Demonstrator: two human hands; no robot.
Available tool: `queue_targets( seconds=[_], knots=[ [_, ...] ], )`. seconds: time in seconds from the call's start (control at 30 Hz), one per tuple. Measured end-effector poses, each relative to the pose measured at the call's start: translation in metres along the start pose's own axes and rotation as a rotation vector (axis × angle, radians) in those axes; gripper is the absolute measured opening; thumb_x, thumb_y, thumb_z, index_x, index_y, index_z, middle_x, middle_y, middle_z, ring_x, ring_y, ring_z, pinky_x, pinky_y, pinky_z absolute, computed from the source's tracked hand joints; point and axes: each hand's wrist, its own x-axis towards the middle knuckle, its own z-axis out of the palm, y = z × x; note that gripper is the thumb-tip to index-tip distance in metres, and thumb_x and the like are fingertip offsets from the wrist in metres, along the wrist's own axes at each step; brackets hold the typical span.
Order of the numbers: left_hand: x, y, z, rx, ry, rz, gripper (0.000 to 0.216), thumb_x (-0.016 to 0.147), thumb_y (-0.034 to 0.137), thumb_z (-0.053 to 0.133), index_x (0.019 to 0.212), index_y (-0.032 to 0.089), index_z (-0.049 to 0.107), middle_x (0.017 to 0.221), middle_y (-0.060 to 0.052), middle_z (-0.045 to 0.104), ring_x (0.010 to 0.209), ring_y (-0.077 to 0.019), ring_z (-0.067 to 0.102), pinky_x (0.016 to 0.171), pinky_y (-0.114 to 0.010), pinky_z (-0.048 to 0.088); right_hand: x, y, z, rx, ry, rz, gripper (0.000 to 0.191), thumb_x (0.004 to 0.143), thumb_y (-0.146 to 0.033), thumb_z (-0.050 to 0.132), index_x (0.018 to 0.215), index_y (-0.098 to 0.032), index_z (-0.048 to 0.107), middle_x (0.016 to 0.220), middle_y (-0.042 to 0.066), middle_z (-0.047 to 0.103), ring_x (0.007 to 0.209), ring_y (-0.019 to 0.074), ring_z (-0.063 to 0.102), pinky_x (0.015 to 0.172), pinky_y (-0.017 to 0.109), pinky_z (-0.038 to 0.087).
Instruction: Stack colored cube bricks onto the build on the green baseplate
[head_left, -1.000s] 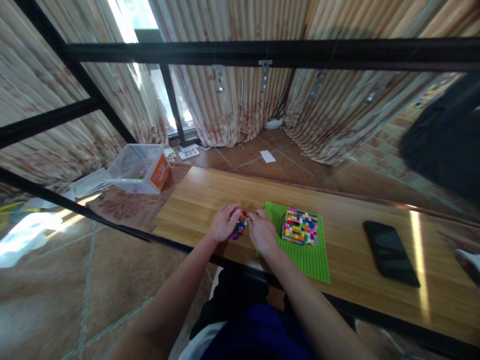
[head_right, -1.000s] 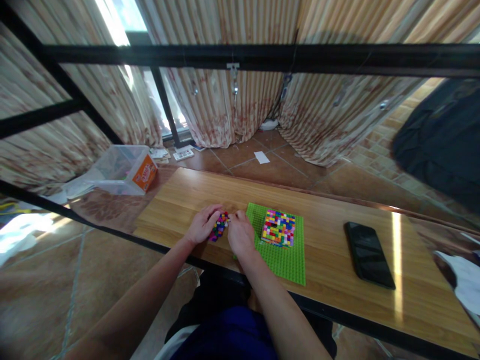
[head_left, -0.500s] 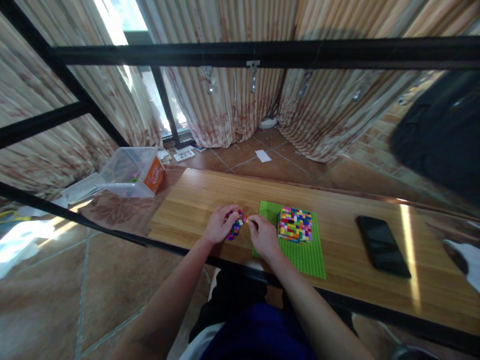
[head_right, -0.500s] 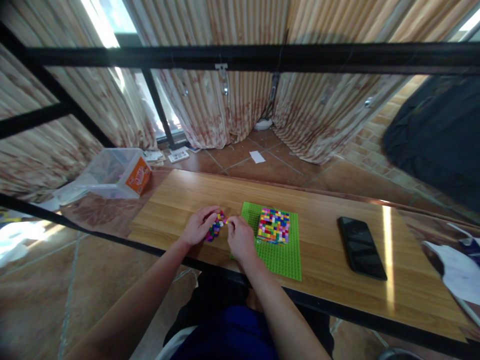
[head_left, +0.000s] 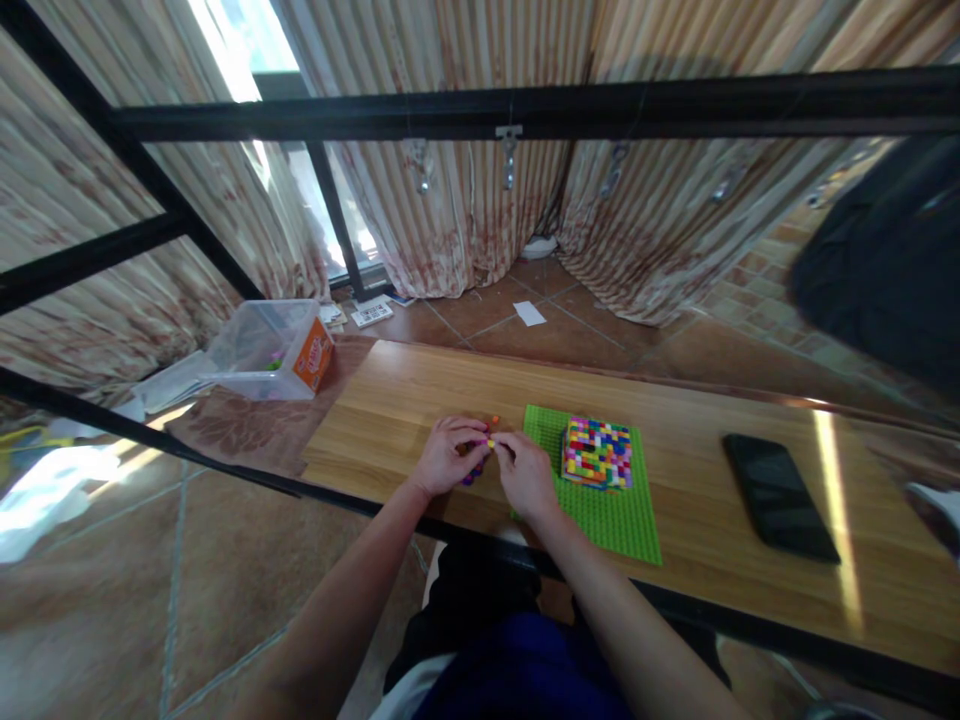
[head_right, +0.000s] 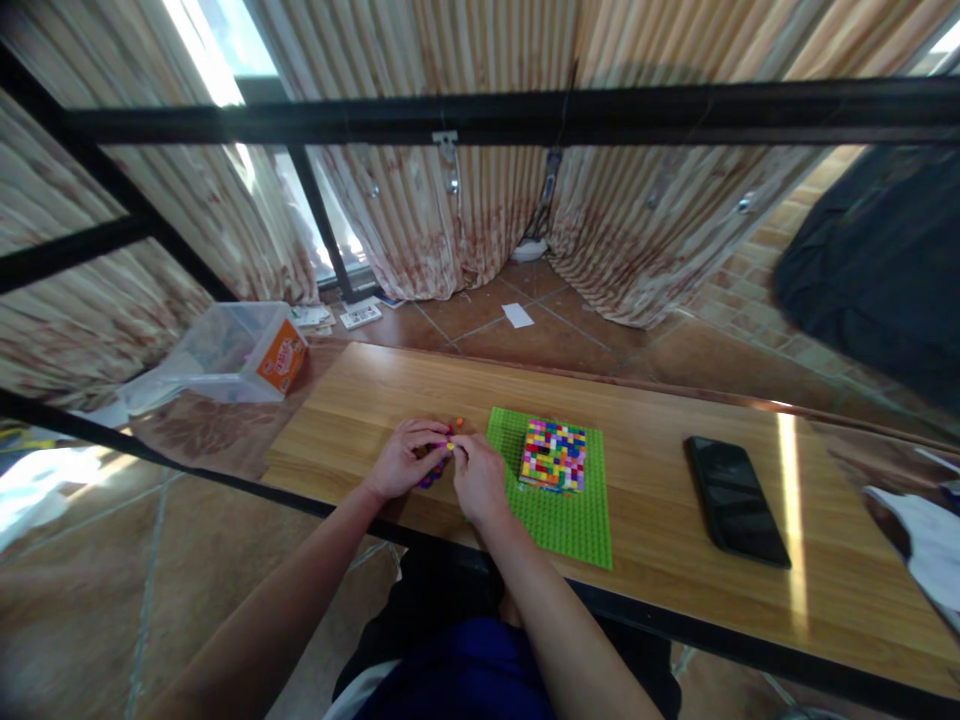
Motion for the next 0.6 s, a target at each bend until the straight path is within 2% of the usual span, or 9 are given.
queue_targets(
  seconds=[0.17, 0.3, 0.4, 0.6],
  knots=[
    [0.0, 0.002, -0.001, -0.024, 0.019, 0.003, 0.008, 0.082, 0.028, 0.068, 0.084, 0.024, 0.074, 0.102, -0.005, 0.074, 0.1, -0.021, 0.066, 0.099, -0.044, 0.046, 0.001, -0.006, 0.004, -0.016, 0.043, 0.051, 0.028, 0.089, -0.021, 0.045, 0.09, -0.02, 0.072, 0.086, 0.008, 0.07, 0.081, 0.0203, 0.065, 0.078, 0.034, 0.049],
    [0.001, 0.004, -0.002, -0.051, 0.036, -0.03, 0.008, 0.083, 0.027, 0.066, 0.082, 0.024, 0.073, 0.102, -0.005, 0.074, 0.1, -0.0211, 0.066, 0.098, -0.043, 0.047, -0.003, -0.013, -0.004, 0.047, 0.068, 0.046, 0.025, 0.09, -0.024, 0.047, 0.095, -0.021, 0.071, 0.092, 0.008, 0.072, 0.086, 0.0202, 0.066, 0.081, 0.034, 0.05],
    [0.001, 0.004, -0.002, -0.071, 0.053, -0.033, 0.01, 0.084, 0.028, 0.065, 0.083, 0.023, 0.073, 0.102, -0.006, 0.074, 0.1, -0.0209, 0.066, 0.097, -0.042, 0.048, -0.011, -0.015, -0.023, 0.121, 0.108, 0.067, 0.022, 0.089, -0.027, 0.051, 0.101, -0.02, 0.068, 0.097, 0.007, 0.072, 0.089, 0.0195, 0.067, 0.083, 0.034, 0.05],
    [0.001, -0.004, 0.0, -0.078, 0.064, -0.024, 0.012, 0.083, 0.032, 0.065, 0.082, 0.023, 0.072, 0.101, -0.006, 0.074, 0.098, -0.0211, 0.067, 0.094, -0.041, 0.05, -0.039, 0.004, -0.086, 0.052, 0.219, 0.146, 0.019, 0.088, -0.035, 0.055, 0.091, -0.022, 0.07, 0.092, 0.005, 0.072, 0.084, 0.0188, 0.066, 0.078, 0.033, 0.051]
  ],
)
